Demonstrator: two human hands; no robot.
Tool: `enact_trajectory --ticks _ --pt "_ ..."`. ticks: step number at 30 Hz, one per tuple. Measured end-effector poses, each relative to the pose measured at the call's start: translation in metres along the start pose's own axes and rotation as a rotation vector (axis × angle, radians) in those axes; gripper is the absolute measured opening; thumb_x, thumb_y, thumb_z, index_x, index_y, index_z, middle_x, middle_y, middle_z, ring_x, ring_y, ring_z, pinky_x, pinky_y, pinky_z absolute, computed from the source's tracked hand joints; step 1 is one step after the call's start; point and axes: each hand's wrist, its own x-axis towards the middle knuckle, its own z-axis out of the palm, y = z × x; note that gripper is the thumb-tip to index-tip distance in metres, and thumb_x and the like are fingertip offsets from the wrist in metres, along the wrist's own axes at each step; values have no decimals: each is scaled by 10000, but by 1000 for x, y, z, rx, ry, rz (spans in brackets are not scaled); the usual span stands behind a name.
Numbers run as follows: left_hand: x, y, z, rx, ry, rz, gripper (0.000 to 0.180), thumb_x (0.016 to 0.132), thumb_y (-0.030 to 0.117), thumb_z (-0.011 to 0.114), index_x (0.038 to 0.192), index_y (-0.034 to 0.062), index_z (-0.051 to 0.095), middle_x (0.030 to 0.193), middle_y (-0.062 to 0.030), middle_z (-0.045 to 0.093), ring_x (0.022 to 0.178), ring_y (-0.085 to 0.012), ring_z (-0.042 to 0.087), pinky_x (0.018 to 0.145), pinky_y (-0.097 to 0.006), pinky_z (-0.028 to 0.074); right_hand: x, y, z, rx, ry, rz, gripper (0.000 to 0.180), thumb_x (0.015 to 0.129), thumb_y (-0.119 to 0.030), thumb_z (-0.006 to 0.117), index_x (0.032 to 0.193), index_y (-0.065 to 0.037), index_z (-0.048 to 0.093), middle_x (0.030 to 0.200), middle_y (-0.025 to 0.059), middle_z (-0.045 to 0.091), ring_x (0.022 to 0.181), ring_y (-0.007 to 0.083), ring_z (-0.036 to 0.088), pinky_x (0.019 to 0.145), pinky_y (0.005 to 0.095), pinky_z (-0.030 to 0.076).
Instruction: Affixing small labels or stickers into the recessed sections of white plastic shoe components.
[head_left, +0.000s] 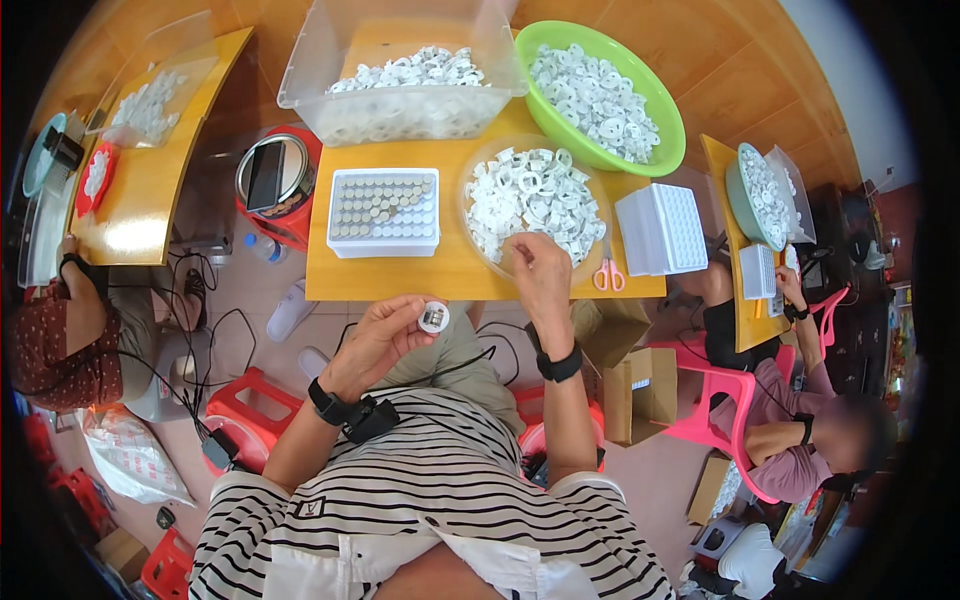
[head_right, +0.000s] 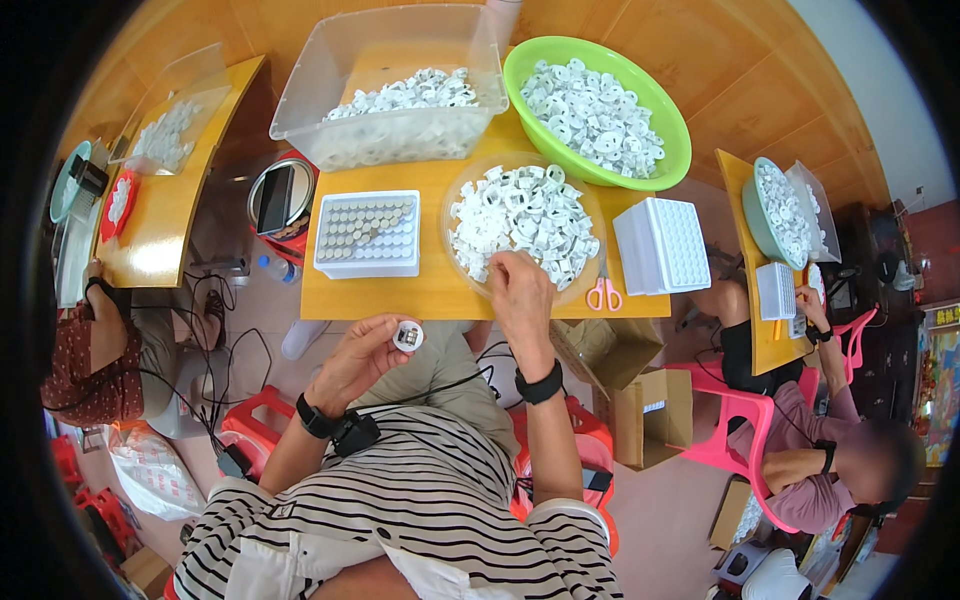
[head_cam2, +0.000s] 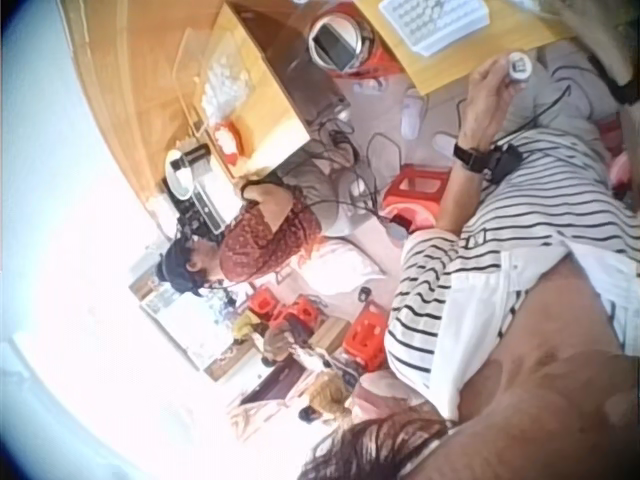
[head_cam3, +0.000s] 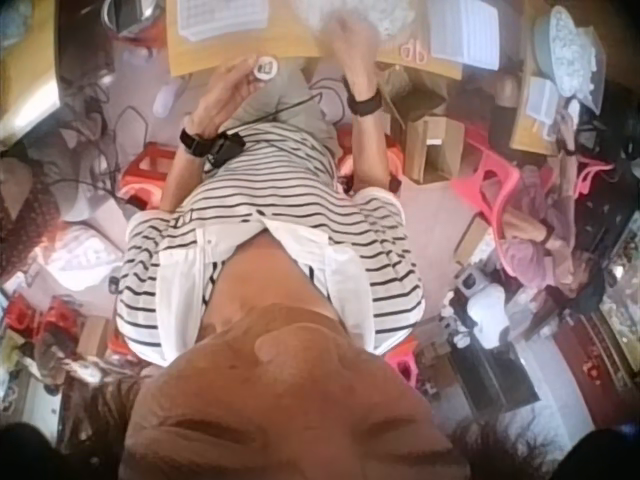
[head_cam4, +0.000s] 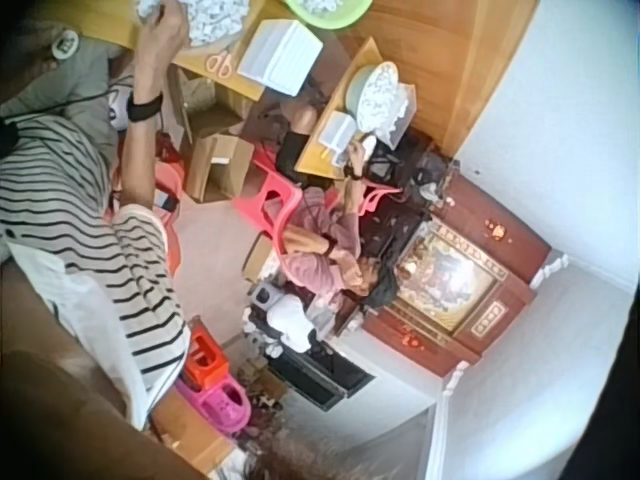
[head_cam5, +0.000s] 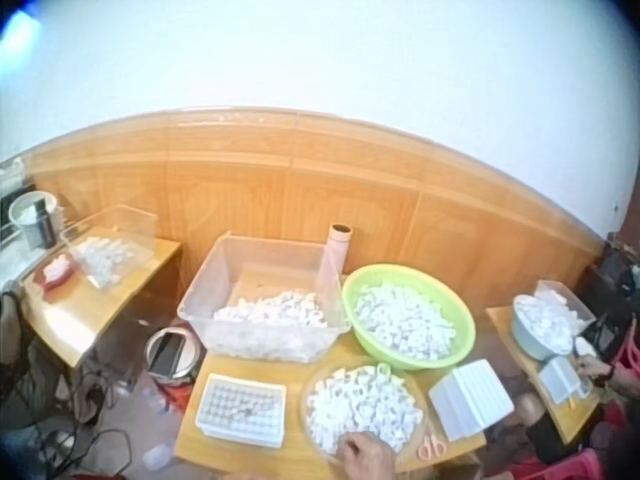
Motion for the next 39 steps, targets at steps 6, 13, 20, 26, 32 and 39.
enact_trajectory --ticks 6,13,20,26,32,39 --pt "-2 2 -2 -11 8 8 249 903 200 515 1039 8 596 958 -62 622 793 -95 593 663 -203 518 14 -7 14 -175 -104 -131 129 681 1 583 802 -14 627 750 143 586 722 326 580 637 395 459" --pt "-6 2 -4 -19 3 15 261 902 200 516 1046 -4 589 935 -58 626 792 -94 597 667 -201 520 20 6 14 -257 -166 -87 136 704 -21 576 829 -34 629 784 141 603 725 338 583 639 403 463" --pt "-7 0 -7 -59 -6 16 236 904 162 510 1044 -12 587 953 -67 626 815 -104 602 692 -218 517 18 -1 5 -169 -92 5 144 716 -31 578 854 -42 615 781 131 600 715 333 588 622 405 463" --pt "-6 -2 -7 -61 -6 11 235 904 164 511 1043 -9 588 950 -66 629 818 -108 607 693 -223 524 20 -7 17 -336 -103 -198 132 687 -13 582 818 -24 596 774 135 548 755 326 573 615 421 455" --pt "-7 -2 -5 -47 13 24 261 902 201 517 1042 -6 592 925 -61 626 781 -93 597 654 -200 524 22 19 10 -115 9 -74 233 729 7 566 958 -5 610 720 128 592 628 278 583 562 346 463" --pt "-4 -3 0 -33 18 -1 269 903 208 514 1057 -2 583 936 -59 624 786 -94 597 658 -201 524 22 8 -12 663 -155 329 243 788 24 562 1026 7 605 699 -1 562 601 45 507 487 182 405"
